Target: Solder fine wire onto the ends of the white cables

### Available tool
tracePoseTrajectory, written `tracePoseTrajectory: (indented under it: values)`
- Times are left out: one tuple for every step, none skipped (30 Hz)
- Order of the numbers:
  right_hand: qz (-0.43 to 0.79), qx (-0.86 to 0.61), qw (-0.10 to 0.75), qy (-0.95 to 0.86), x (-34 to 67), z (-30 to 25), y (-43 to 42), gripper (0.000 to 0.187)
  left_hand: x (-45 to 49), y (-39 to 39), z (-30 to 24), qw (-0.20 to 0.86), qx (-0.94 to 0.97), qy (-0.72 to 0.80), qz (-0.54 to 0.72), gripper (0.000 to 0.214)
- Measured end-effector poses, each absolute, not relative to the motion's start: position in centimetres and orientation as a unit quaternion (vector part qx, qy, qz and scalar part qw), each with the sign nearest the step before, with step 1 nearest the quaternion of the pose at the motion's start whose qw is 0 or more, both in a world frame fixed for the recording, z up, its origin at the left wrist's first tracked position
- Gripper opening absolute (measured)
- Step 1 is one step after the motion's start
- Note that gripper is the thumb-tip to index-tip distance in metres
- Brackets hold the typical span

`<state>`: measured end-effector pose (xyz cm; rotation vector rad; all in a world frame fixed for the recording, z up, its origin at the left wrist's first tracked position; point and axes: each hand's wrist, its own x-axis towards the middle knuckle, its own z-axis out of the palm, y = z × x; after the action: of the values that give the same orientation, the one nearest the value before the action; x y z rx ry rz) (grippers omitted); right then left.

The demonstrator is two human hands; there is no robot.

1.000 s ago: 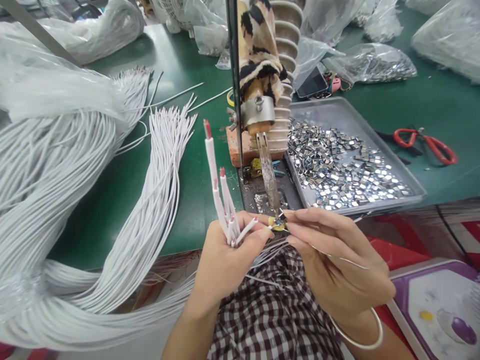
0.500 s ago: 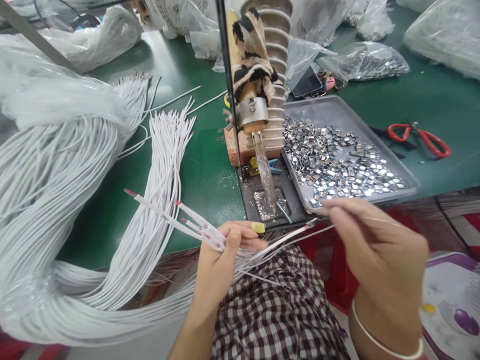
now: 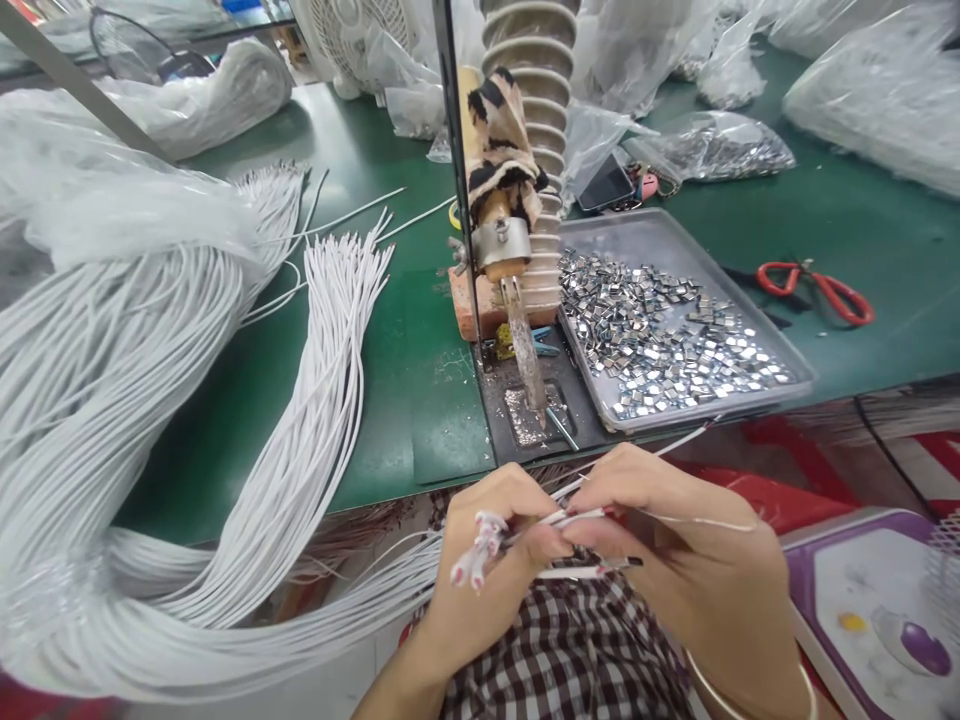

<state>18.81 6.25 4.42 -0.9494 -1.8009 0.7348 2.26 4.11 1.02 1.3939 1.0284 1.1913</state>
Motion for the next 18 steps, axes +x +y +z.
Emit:
tracePoseTrajectory:
  values:
    - [0.318, -0.387, 0.476, -0.723, 18.9, 4.3, 6.3, 0.007, 2.2, 4.0, 1.1, 0.497, 0.577, 0.426, 0.489, 0.033]
    - [0.338, -0.378, 0.481, -0.715, 18.9, 4.2, 6.3, 0.008, 2.1, 4.0, 1.2, 0.499, 0.579, 0.43, 0.481, 0.03]
    - [0.361, -0.369, 0.483, -0.707, 19.0, 4.2, 6.3, 0.01, 2.0, 3.9, 1.2, 0.501, 0.581, 0.435, 0.472, 0.027]
    - [0.385, -0.363, 0.482, -0.699, 19.1, 4.1, 6.3, 0.013, 2.0, 3.9, 1.3, 0.503, 0.584, 0.436, 0.465, 0.025]
    - [0.405, -0.362, 0.479, -0.689, 19.1, 4.1, 6.3, 0.016, 1.9, 3.8, 1.2, 0.504, 0.586, 0.435, 0.461, 0.024]
    - [0.422, -0.365, 0.475, -0.68, 19.2, 4.0, 6.3, 0.019, 1.9, 3.8, 1.1, 0.506, 0.585, 0.434, 0.461, 0.023]
    - [0.435, -0.371, 0.469, -0.673, 19.3, 4.0, 6.2, 0.022, 1.9, 3.8, 1.0, 0.51, 0.581, 0.433, 0.464, 0.024]
    - [0.447, -0.374, 0.462, -0.668, 19.4, 4.0, 6.1, 0.025, 1.9, 3.8, 0.9, 0.515, 0.575, 0.431, 0.468, 0.025]
    - [0.459, -0.371, 0.456, -0.666, 19.4, 3.9, 6.1, 0.028, 1.9, 3.8, 0.8, 0.521, 0.567, 0.429, 0.471, 0.025]
    - [0.474, -0.365, 0.452, -0.662, 19.5, 3.9, 6.1, 0.029, 1.9, 3.8, 0.7, 0.527, 0.561, 0.428, 0.474, 0.025]
    - [0.489, -0.362, 0.447, -0.655, 19.5, 3.9, 6.1, 0.029, 1.9, 3.8, 0.6, 0.53, 0.558, 0.426, 0.476, 0.025]
    - [0.501, -0.366, 0.444, -0.647, 19.5, 3.9, 6.2, 0.027, 1.8, 3.9, 0.5, 0.526, 0.56, 0.425, 0.478, 0.024]
    - [0.507, -0.377, 0.441, -0.638, 19.5, 4.0, 6.3, 0.024, 1.8, 3.9, 0.5, 0.518, 0.568, 0.425, 0.477, 0.022]
    - [0.506, -0.396, 0.437, -0.63, 19.5, 4.0, 6.4, 0.02, 1.7, 3.9, 0.5, 0.506, 0.578, 0.426, 0.477, 0.02]
    - [0.503, -0.417, 0.43, -0.623, 19.5, 4.1, 6.6, 0.019, 1.6, 4.0, 0.5, 0.495, 0.589, 0.427, 0.476, 0.018]
    - [0.508, -0.431, 0.418, -0.618, 19.6, 4.1, 6.8, 0.019, 1.4, 4.0, 0.5, 0.485, 0.599, 0.423, 0.476, 0.016]
    - [0.526, -0.432, 0.401, -0.613, 19.6, 4.2, 6.9, 0.021, 1.3, 4.1, 0.4, 0.48, 0.607, 0.415, 0.478, 0.016]
    - [0.556, -0.421, 0.383, -0.606, 19.7, 4.2, 7.1, 0.023, 1.1, 4.1, 0.4, 0.48, 0.613, 0.404, 0.481, 0.016]
